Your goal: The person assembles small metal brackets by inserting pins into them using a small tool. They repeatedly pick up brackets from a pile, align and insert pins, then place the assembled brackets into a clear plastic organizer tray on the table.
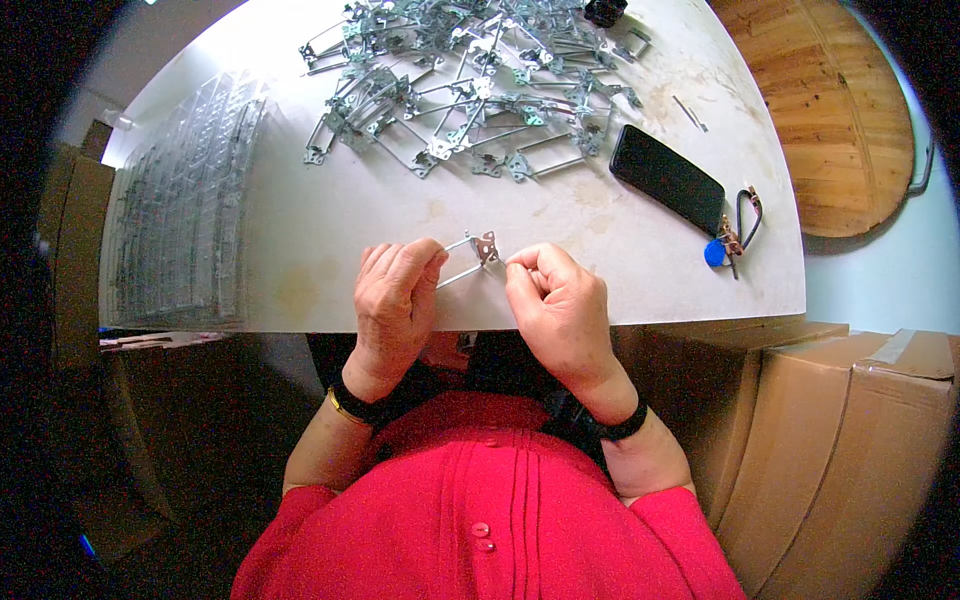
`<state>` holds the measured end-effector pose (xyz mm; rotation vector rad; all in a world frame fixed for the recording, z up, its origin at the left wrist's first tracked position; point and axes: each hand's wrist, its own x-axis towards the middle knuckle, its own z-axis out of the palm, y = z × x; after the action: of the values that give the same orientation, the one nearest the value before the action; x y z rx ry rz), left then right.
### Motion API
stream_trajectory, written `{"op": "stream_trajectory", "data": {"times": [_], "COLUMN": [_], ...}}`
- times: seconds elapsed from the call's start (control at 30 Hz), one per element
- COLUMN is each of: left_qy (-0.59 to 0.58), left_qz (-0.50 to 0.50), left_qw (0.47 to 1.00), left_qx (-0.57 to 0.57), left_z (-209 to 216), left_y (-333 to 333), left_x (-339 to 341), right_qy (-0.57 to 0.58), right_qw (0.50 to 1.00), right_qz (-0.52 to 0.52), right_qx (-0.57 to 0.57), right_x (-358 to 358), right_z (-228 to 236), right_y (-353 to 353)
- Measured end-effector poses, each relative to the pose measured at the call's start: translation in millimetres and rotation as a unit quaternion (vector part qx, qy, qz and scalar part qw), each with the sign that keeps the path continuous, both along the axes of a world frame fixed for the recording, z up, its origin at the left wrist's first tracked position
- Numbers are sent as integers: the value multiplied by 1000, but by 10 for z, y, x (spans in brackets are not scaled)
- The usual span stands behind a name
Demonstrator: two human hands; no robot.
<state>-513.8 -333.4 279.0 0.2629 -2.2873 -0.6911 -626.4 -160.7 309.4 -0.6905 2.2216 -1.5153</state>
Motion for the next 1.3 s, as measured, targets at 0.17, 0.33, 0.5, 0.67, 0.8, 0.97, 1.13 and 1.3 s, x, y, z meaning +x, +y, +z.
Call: {"op": "stream_trajectory", "data": {"times": [0.17,0.33,0.5,0.67,0.8,0.97,1.13,1.3], "left_qy": [-1,-4,-7,5,0,4,10,10], "left_qz": [-1,3,0,1,2,1,2,1], "left_qw": [1000,1000,1000,1000,1000,1000,1000,1000], "left_qx": [-1,-2,2,4,4,5,5,3], "left_z": [9,-4,16,-17,13,7,-3,0], "left_y": [-2,-3,-1,-1,4,6,2,2], "left_x": [0,7,6,0,3,-6,-4,-9], "right_qy": [-15,-1,-21,-48,-40,-51,-40,-24], "right_qw": [1000,1000,1000,999,999,998,999,1000], "right_qz": [-7,13,-6,17,11,-1,30,-1], "right_qx": [-11,7,-14,-10,3,-21,-3,0], "right_x": [6,23,-22,-18,-14,-21,-11,-2], "right_z": [-32,26,-23,-9,12,-37,18,9], "right_y": [-15,-23,-27,-22,-19,-36,5,25]}}
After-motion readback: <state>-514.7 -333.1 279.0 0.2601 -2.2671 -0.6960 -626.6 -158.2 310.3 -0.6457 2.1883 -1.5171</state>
